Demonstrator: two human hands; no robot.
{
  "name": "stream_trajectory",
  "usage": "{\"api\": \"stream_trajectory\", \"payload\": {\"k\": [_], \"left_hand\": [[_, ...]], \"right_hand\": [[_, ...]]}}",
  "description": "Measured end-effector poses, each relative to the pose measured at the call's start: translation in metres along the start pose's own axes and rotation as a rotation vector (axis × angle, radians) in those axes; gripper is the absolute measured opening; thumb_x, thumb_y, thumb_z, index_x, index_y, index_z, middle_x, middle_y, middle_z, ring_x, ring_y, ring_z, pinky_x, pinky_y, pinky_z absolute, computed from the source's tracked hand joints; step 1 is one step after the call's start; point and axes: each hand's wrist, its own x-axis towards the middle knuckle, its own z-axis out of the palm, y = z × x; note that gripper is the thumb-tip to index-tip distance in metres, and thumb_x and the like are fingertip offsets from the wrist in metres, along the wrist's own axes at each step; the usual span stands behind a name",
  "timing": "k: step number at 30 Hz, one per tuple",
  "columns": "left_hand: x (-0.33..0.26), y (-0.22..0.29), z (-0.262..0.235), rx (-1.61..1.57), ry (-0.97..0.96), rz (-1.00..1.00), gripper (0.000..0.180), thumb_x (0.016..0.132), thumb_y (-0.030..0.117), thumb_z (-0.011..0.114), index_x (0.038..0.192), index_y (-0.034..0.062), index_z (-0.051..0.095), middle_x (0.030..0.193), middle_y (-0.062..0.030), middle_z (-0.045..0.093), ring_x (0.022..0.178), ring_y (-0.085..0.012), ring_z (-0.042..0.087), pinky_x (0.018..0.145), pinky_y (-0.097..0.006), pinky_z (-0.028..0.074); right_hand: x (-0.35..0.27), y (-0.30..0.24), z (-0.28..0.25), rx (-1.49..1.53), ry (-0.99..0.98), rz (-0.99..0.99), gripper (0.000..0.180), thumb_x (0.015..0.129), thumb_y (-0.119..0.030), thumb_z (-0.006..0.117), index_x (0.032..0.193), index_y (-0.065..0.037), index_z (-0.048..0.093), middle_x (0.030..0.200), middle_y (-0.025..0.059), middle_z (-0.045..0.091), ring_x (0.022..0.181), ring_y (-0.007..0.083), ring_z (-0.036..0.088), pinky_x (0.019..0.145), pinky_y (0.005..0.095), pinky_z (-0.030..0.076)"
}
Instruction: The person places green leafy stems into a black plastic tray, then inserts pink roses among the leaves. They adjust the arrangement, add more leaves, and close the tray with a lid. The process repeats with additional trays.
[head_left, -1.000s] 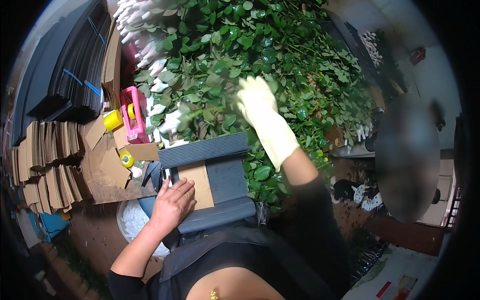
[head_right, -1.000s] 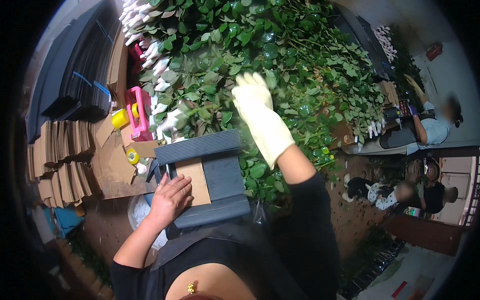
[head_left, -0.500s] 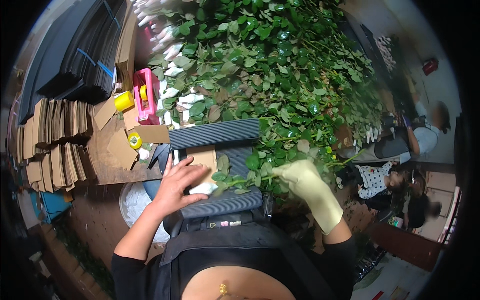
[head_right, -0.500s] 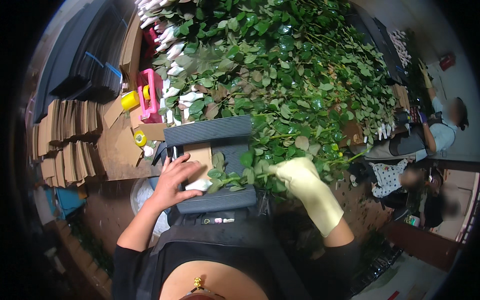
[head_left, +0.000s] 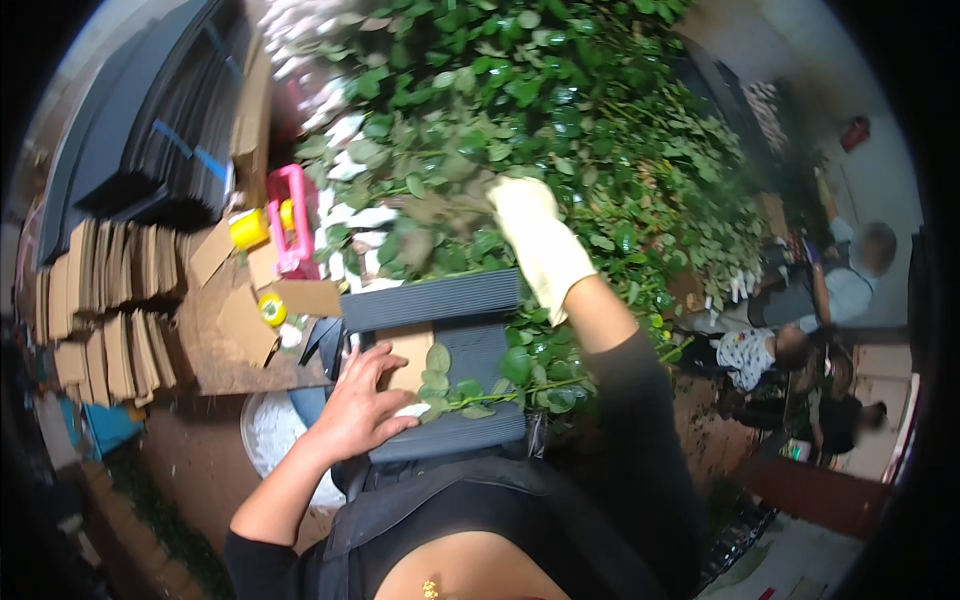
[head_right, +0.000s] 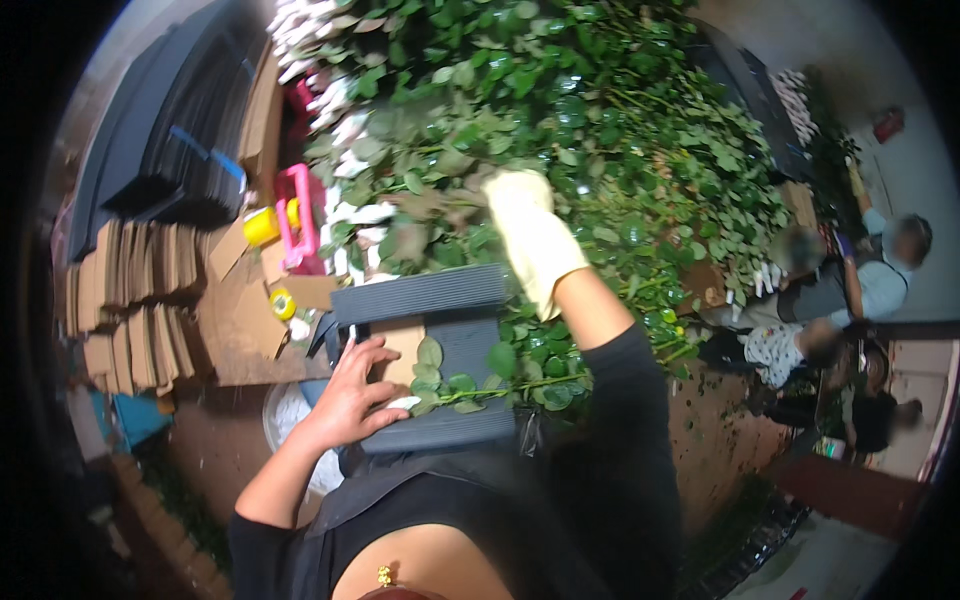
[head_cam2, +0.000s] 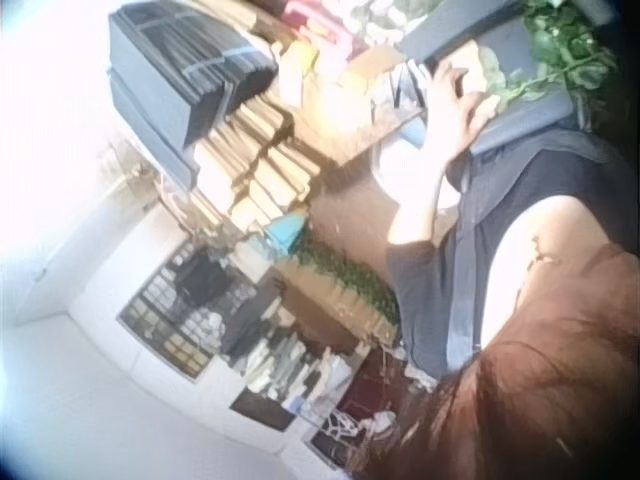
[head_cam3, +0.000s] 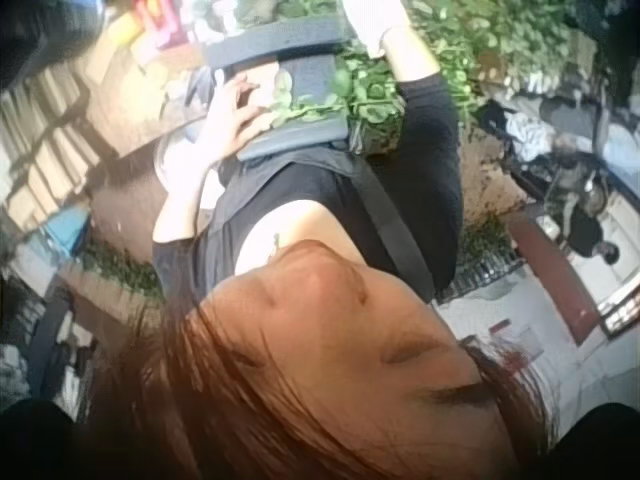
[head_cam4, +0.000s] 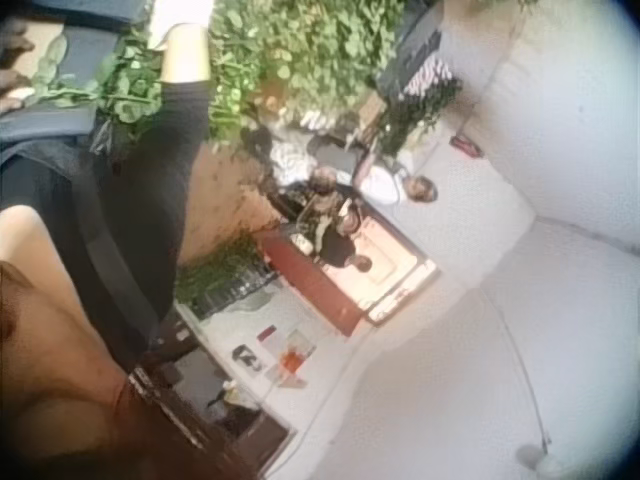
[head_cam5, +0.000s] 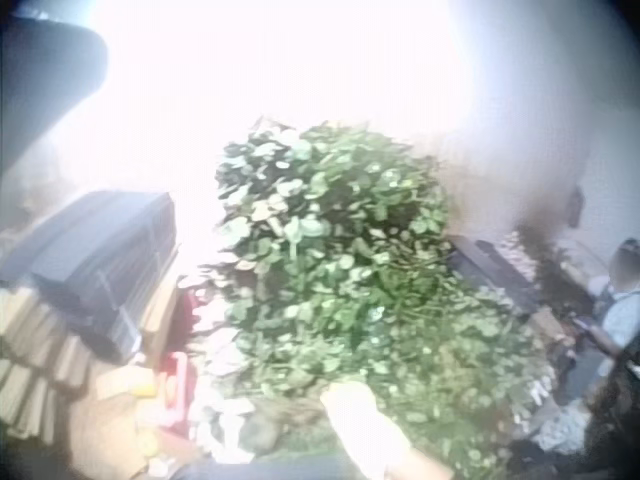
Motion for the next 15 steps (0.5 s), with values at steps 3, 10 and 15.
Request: {"api": "stream_trajectory", "payload": {"k": [3,10,15], "left_hand": [[0.003,0.008,-0.004,0.014,0.004,-0.001,0.032,0.079,0.034,0.085,0.105,0.0162,0.078,0.135,-0.0146,0.055,0.142,-0.0420,0.041,0.119,-0.063,0.027],[0.001,-0.003,0.001,-0.049,0.061,0.019,0.043,0.070,0.037,0.088,0.107,0.0176,0.079,0.128,-0.0103,0.064,0.134,-0.0361,0.052,0.118,-0.061,0.031],[-0.007,-0.017,0.023,-0.188,0.255,-0.073,0.092,0.066,0.034,0.095,0.144,0.0064,0.055,0.140,-0.0168,0.062,0.135,-0.0385,0.054,0.124,-0.061,0.022]], "right_hand": [[-0.044,-0.004,-0.031,0.177,0.807,-0.276,0.032,0.081,-0.011,0.071,0.113,-0.010,0.073,0.115,0.0111,0.072,0.097,0.0301,0.068,0.092,0.0419,0.054],[-0.158,0.028,-0.075,0.809,0.688,-0.506,0.037,0.080,0.007,0.062,0.112,-0.008,0.075,0.088,0.0092,0.076,0.075,0.0279,0.073,0.068,0.0368,0.058],[-0.259,0.030,-0.043,0.750,0.326,-0.403,0.032,0.084,0.006,0.061,0.107,-0.008,0.078,0.092,0.0149,0.076,0.076,0.0344,0.072,0.067,0.0403,0.058]]}}
